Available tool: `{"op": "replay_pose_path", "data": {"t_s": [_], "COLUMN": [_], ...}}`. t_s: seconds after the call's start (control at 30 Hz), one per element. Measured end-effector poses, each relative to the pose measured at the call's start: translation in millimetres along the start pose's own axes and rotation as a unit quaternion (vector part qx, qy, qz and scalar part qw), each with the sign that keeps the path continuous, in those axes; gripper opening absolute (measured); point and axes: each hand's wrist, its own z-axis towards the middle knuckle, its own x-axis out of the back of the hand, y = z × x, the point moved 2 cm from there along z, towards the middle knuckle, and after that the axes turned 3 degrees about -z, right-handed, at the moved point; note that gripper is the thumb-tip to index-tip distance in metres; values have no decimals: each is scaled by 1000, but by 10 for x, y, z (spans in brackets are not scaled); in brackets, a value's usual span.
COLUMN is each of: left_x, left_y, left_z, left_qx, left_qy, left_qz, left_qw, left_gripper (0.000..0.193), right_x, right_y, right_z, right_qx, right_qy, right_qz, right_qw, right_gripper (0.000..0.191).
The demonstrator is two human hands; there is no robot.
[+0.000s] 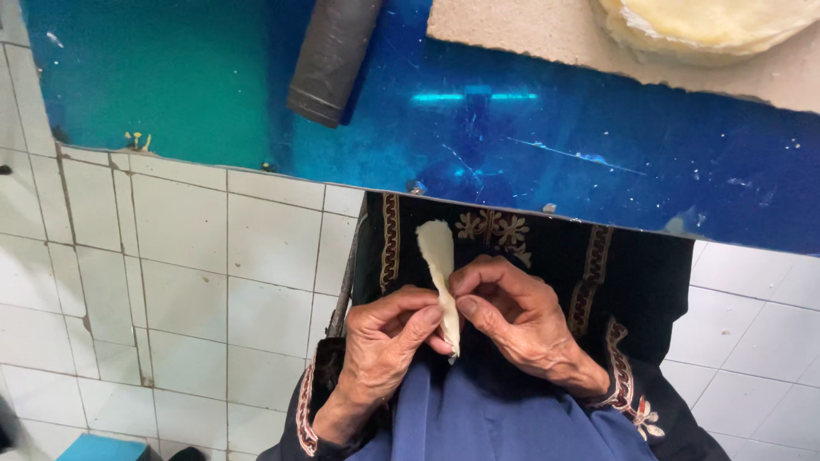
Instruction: The person stretches and thins a piece of soft dough by hand, pulling and pressing it into a thin round wrapper and stacking it with finished wrappers on the board. They then use a knife to trim and cut the dough pieces into smaller portions on the work surface.
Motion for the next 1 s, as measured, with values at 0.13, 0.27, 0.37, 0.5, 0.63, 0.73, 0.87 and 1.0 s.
{"op": "replay_pose_path", "data": {"t_s": [0.13, 0.27, 0.37, 0.5, 0.63, 0.73, 0.87, 1.0], "left_x": [-67, -182, -277, -347, -340, -309, -273, -242], "left_y": [79, 194, 278, 380, 391, 342, 260, 232], "left_z": [-37, -94, -122, -160, -148, -116, -73, -93], "left_qx": [-23, -45, -83, -174, -198, -156, -96, -83], "left_qy": [42, 72, 78, 82, 76, 64, 51, 47], "left_qz": [10, 25, 74, 243, 274, 226, 118, 137], "left_qw": [999, 996, 991, 951, 938, 959, 987, 986], "left_gripper": [19, 27, 34, 37, 39, 37, 32, 32], "right_x": [-54, -129, -176, -189, -156, -100, -28, -46], "right_y": [-173, -282, -319, -312, -240, -164, -72, -60], "right_z": [-38, -63, -68, -80, -89, -92, -45, -33], "right_qx": [67, 42, 32, 23, 28, -8, -88, -99], "right_qy": [-22, -15, -3, 23, 43, 47, 51, 22], "right_qz": [-95, -58, -52, -109, -174, -145, -65, 0], "right_qw": [993, 997, 998, 994, 983, 988, 993, 995], "right_gripper": [15, 20, 23, 17, 13, 15, 18, 23]}}
